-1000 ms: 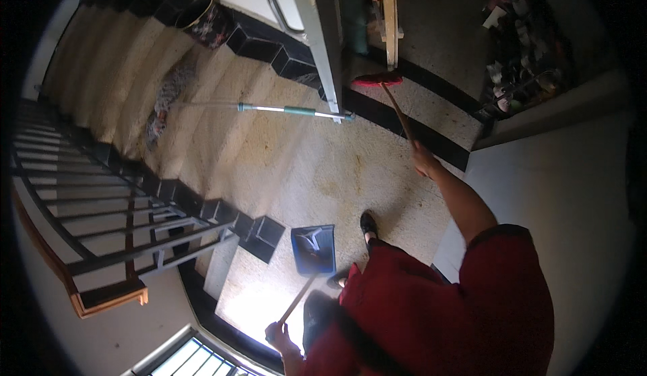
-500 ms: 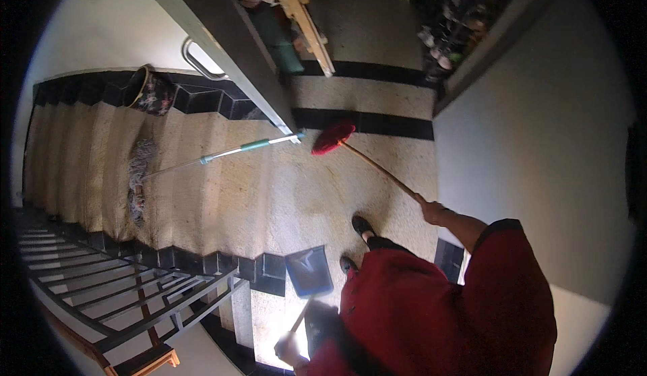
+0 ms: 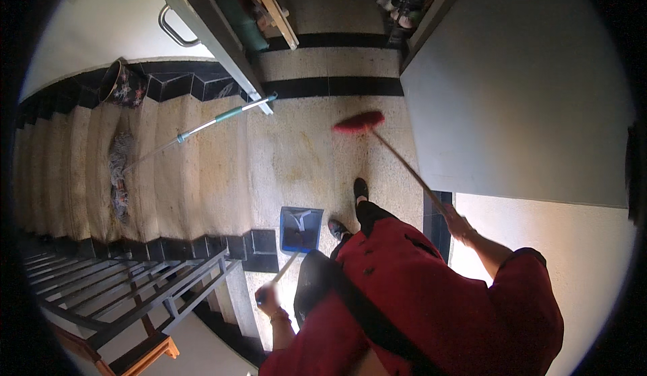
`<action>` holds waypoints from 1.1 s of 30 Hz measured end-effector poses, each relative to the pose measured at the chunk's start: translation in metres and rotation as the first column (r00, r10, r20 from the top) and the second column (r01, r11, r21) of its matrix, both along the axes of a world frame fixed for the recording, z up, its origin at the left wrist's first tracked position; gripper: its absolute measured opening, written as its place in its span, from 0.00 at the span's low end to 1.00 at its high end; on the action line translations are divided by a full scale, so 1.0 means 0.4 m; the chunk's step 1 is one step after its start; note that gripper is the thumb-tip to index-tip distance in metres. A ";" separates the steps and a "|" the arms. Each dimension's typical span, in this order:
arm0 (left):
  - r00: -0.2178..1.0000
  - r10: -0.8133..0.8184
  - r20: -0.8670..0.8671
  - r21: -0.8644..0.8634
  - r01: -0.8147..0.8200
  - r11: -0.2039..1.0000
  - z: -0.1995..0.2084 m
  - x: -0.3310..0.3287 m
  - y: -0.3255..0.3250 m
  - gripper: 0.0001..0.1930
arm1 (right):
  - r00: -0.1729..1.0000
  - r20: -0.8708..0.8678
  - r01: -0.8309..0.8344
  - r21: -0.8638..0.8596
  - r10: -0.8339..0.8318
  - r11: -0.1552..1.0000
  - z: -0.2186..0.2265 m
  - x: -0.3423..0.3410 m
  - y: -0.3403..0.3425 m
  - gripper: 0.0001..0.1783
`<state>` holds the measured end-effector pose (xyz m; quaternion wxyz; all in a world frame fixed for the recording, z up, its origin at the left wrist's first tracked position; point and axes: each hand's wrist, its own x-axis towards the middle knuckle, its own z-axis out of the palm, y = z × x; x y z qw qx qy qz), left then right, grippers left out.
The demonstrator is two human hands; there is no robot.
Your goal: The person cleans a staircase using a mop to wipe the steps, followed by using a broom and dustpan to sweep debris on a landing.
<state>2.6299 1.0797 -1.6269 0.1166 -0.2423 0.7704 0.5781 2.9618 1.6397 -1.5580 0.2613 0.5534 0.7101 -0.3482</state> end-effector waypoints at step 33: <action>0.577 -0.787 -0.218 -0.529 0.608 0.592 -0.335 -0.334 0.389 0.11 | 0.971 0.172 0.196 -0.182 -0.165 0.964 0.219 0.010 -0.232 0.49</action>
